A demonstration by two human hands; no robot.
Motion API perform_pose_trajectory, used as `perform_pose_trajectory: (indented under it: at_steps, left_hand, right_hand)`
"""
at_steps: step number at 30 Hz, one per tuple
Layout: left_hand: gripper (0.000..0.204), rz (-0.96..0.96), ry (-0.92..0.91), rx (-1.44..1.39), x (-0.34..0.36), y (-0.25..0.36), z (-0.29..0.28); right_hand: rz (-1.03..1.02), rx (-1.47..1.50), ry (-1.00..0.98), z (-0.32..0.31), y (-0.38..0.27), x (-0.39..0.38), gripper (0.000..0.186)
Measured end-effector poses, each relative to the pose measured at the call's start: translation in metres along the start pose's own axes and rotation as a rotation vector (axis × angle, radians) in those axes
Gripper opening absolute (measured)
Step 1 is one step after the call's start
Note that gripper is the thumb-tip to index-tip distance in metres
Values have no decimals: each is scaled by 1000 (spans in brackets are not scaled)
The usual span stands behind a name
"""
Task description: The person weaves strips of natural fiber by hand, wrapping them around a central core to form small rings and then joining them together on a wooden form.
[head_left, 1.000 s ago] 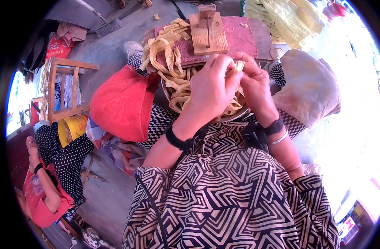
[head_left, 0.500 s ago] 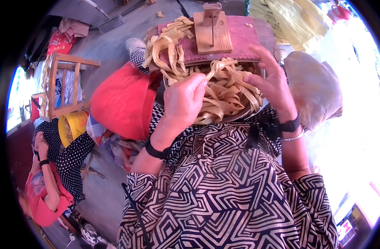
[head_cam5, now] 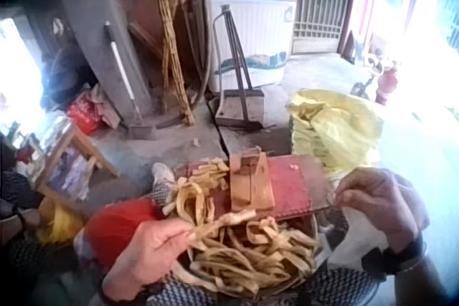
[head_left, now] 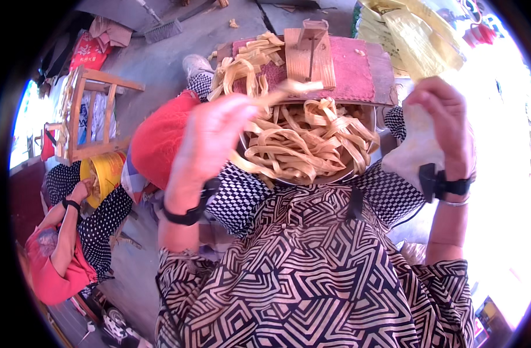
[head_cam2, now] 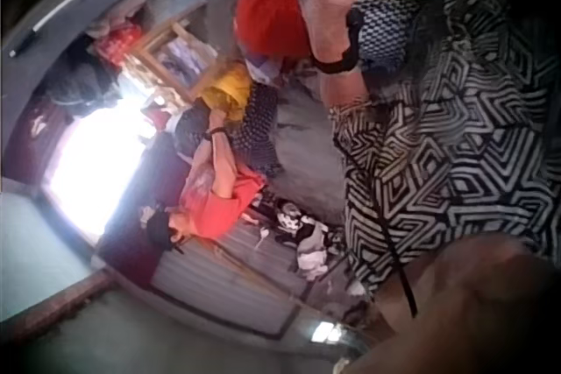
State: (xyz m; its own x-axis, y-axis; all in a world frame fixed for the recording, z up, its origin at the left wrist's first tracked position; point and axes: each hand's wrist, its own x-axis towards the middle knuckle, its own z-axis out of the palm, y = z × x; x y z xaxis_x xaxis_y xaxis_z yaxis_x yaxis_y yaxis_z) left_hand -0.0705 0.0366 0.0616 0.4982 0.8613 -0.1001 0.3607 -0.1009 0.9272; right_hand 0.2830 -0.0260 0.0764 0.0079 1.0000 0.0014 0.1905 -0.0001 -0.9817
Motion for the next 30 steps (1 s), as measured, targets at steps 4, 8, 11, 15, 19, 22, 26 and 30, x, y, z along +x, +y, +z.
perform_pose_trajectory:
  at_steps: [4, 8, 11, 15, 19, 22, 26, 30]
  left_hand:
    - [16, 123, -175, -156, 20, 14, 26]
    - [16, 36, -308, -241, 25, 22, 20]
    - [16, -43, -395, -339, 28, 13, 20]
    - [16, -18, -418, -329, 49, -9, 26]
    - [17, -87, -171, -272, 78, -34, 29]
    - [14, -140, -136, -306, 95, -37, 35]
    - [10, -141, 13, -275, 107, -60, 49]
    - [11, 169, 208, 162, 117, -83, 71]
  right_hand:
    - [-308, -386, -24, 78, -21, 13, 40]
    - [-197, -165, -237, 100, -25, 21, 34]
    - [89, -101, -292, 92, -23, 21, 11]
    - [238, -120, -203, 87, 0, 32, 10]
    - [163, -73, -16, 95, 29, 53, 16]
    - [98, -167, 73, 96, 49, 62, 15]
    - [-10, -407, 132, 98, 69, 72, 14]
    - [-64, -683, 179, 101, 83, 71, 14]
